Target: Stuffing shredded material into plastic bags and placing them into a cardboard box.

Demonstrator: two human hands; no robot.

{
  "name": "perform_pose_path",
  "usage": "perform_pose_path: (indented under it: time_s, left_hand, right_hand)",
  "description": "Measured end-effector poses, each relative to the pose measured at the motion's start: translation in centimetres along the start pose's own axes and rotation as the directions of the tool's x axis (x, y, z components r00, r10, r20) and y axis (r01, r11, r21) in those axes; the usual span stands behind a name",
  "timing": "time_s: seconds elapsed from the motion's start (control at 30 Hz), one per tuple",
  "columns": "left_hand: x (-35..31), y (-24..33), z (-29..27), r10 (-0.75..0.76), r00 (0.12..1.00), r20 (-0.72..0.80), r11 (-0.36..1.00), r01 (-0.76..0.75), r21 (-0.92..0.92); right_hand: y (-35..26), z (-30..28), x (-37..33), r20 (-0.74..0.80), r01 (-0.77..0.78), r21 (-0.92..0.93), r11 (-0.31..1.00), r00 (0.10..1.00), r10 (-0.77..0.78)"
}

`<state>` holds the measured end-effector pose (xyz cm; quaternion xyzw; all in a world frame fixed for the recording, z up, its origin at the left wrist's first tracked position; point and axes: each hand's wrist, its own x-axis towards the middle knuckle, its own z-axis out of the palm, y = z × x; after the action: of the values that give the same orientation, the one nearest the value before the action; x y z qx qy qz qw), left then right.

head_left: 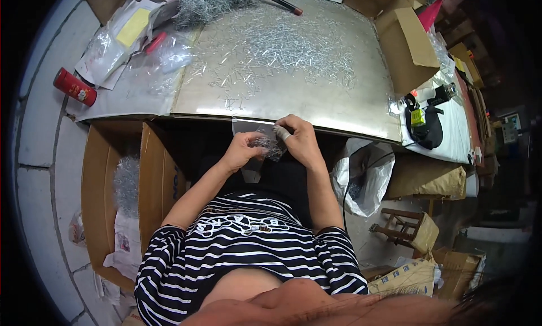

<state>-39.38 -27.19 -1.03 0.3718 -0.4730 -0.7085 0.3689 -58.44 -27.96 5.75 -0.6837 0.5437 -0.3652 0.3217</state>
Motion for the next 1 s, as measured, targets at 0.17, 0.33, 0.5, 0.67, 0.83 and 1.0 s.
perform_pose_path:
  time_s: [0.17,0.33,0.5,0.67,0.83,1.0]
  left_hand:
    - [-0.4,1.4,0.0,0.039,0.998,-0.046,0.993,-0.044,-0.111]
    - [0.2,0.8,0.2,0.04,0.995,-0.088,0.998,-0.035,0.06]
    - [-0.5,1.4,-0.5,-0.046,0.999,-0.01,0.993,0.045,-0.106]
    - [0.3,0.1,-0.7,-0.08,0.997,0.014,0.993,0.081,-0.087]
    - [0.3,0.7,0.7,-0.135,0.991,0.023,0.978,0.137,-0.156]
    - [-0.9,1.3,-0.2,-0.079,0.997,-0.02,0.995,0.078,-0.055]
  right_hand:
    - [-1.0,-0.4,0.8,0.018,-0.113,0.059,0.992,0.994,0.112]
    - [1.3,1.0,0.0,0.107,-0.051,-0.114,0.992,0.992,0.063]
    - [4.7,-5.7,0.3,-0.008,-0.038,0.381,0.924,0.999,0.044]
    - [15.6,-16.1,-0.8,-0.8,-0.432,-0.398,0.809,0.595,-0.077]
    - [21.9,-24.9,0.5,-0.83,-0.614,-0.493,0.617,0.544,-0.122]
    - [19.2,-23.4,2.6,-0.735,-0.336,-0.531,0.777,0.639,-0.226]
